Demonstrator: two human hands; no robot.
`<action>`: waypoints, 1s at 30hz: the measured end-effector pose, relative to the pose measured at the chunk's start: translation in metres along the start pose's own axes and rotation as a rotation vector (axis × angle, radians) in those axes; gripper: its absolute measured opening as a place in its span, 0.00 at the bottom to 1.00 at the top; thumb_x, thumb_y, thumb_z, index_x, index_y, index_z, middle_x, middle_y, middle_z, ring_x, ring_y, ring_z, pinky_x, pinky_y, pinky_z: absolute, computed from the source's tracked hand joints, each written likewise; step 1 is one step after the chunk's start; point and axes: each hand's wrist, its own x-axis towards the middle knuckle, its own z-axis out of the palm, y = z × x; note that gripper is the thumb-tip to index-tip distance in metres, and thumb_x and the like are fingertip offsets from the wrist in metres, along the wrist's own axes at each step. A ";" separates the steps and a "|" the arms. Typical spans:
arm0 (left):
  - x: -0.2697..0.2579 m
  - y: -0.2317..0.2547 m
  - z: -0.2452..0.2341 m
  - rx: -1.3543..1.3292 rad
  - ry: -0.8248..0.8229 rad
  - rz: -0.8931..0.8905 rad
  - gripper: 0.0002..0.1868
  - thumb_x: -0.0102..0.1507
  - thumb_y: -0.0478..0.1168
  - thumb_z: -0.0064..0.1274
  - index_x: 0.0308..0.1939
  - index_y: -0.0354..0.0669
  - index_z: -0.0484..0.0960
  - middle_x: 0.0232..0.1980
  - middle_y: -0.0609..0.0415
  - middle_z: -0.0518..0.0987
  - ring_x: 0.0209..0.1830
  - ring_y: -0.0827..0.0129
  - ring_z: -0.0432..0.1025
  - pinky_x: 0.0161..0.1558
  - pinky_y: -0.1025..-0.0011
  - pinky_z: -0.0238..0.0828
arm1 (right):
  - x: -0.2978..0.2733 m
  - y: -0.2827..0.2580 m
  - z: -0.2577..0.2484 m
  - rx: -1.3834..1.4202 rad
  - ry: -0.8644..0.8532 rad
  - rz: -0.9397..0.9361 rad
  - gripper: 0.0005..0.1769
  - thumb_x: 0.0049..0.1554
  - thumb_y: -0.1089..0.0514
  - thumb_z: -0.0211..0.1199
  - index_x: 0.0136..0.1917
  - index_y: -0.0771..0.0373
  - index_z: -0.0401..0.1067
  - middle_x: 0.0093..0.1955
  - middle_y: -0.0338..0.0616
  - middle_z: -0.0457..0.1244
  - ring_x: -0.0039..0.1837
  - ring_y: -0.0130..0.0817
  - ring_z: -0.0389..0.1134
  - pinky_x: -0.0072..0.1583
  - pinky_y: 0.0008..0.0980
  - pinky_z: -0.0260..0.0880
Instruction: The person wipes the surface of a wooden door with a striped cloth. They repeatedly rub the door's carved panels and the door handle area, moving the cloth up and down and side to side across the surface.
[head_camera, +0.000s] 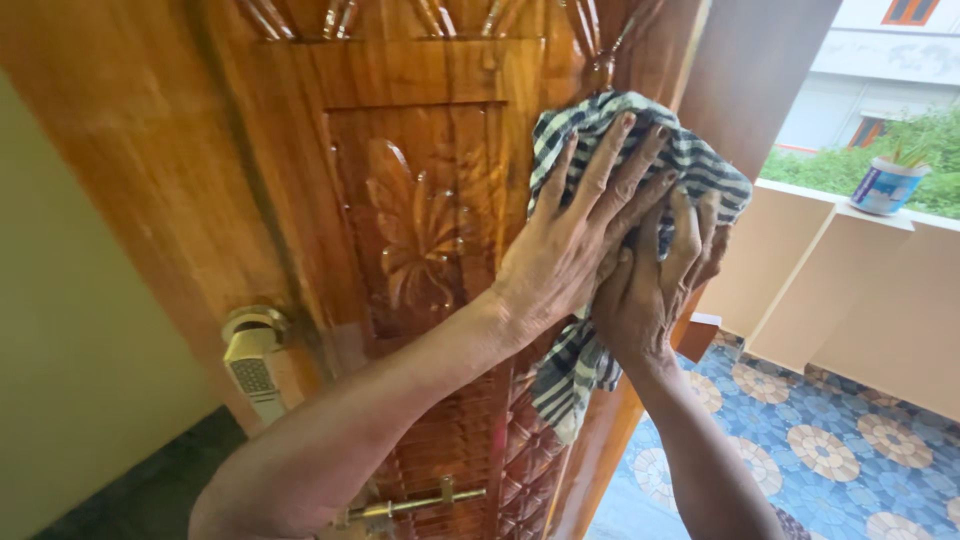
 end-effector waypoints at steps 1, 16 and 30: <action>0.005 0.001 0.004 -0.011 0.008 -0.001 0.43 0.74 0.64 0.40 0.89 0.60 0.43 0.88 0.47 0.34 0.88 0.45 0.31 0.82 0.39 0.22 | 0.000 0.003 -0.002 -0.012 0.017 -0.033 0.23 0.69 0.63 0.54 0.75 0.72 0.65 0.80 0.58 0.49 0.84 0.56 0.43 0.83 0.57 0.40; 0.002 0.039 0.016 -0.067 -0.013 -0.247 0.34 0.77 0.54 0.38 0.86 0.62 0.47 0.87 0.54 0.35 0.90 0.45 0.30 0.83 0.37 0.20 | -0.003 0.033 0.019 0.232 -0.021 -0.010 0.32 0.74 0.54 0.52 0.86 0.63 0.49 0.89 0.54 0.41 0.89 0.49 0.41 0.87 0.51 0.41; -0.173 0.091 0.012 -0.068 -0.279 -0.541 0.39 0.68 0.58 0.45 0.82 0.67 0.53 0.85 0.46 0.46 0.83 0.39 0.40 0.74 0.25 0.27 | -0.160 -0.010 0.054 0.195 -0.279 -0.233 0.36 0.59 0.50 0.60 0.77 0.62 0.59 0.81 0.53 0.50 0.83 0.57 0.42 0.79 0.64 0.30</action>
